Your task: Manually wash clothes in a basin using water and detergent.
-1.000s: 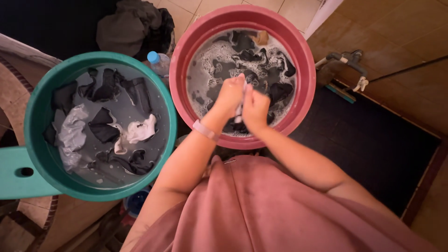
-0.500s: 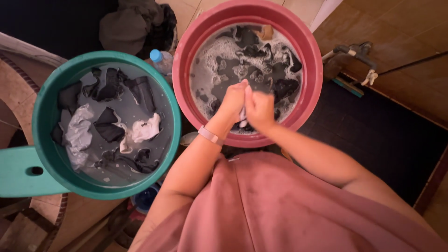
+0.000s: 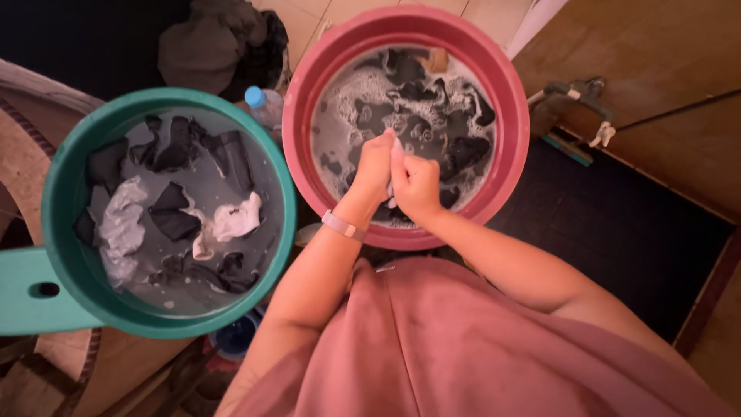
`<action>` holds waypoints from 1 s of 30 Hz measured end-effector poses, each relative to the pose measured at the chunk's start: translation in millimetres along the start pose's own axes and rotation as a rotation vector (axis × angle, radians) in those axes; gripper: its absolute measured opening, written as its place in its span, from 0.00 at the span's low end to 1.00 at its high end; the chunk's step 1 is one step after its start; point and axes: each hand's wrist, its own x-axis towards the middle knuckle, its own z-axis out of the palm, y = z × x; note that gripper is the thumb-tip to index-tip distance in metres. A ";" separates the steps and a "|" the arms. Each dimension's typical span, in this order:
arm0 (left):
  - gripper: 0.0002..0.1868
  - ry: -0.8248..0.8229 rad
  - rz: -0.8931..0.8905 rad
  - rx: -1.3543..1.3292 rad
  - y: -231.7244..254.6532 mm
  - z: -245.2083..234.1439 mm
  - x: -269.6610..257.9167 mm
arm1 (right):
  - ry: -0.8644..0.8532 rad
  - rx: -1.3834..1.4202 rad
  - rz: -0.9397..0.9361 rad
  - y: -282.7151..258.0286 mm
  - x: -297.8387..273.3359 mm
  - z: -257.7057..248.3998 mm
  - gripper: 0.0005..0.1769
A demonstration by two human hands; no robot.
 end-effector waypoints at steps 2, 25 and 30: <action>0.17 -0.003 0.085 0.131 -34.9 -7.9 0.7 | 0.068 0.003 0.138 53.9 12.8 3.4 0.30; 0.16 0.005 0.513 0.771 77.8 17.5 -57.6 | -0.201 1.113 0.977 17.2 83.4 -78.3 0.29; 0.11 -0.126 0.369 0.663 86.7 21.5 -64.7 | -0.291 0.928 0.839 55.3 76.3 -81.0 0.14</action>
